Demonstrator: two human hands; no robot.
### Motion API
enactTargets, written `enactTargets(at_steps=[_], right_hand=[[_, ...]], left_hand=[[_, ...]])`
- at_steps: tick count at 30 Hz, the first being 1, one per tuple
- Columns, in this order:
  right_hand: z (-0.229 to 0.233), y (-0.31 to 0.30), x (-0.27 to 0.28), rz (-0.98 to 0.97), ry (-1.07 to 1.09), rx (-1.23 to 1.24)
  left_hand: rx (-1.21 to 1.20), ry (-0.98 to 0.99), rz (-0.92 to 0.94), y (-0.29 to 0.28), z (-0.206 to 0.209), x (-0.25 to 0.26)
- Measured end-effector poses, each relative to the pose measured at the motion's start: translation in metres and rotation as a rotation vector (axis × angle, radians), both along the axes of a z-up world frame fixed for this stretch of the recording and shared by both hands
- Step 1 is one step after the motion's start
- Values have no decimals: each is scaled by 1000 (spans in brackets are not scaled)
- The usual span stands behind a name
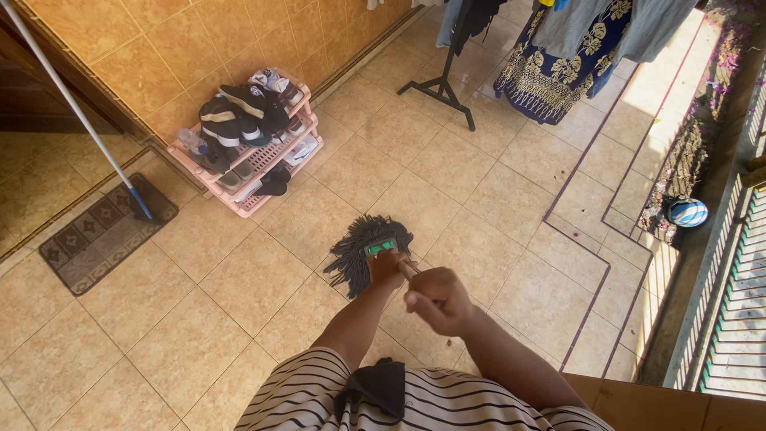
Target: The person mops a tiled floor using a string mop. They move the mop back and forth across the surface, covering areas near a shoe rack, a door, and a doormat.
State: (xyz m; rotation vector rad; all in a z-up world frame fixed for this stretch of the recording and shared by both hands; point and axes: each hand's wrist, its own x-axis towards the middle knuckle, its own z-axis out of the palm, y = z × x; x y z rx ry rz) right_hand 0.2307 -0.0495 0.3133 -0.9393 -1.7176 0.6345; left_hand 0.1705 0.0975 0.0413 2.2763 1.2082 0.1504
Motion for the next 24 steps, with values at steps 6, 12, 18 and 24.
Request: enactTargets(at_steps=[6,12,18,24], right_hand=[[-34,34,-26,120,-110,6],[-6,50,32,23,114,-78],[24,59,40,-3,384,-105],[20,74,31,-31,337,-89]], left_hand=[[-187,-90,78,58,-38,-20],[-173,-221,160,50,-28,0],[16,-109,118,29,3,-15],[42,-38,67,58,7,-14]])
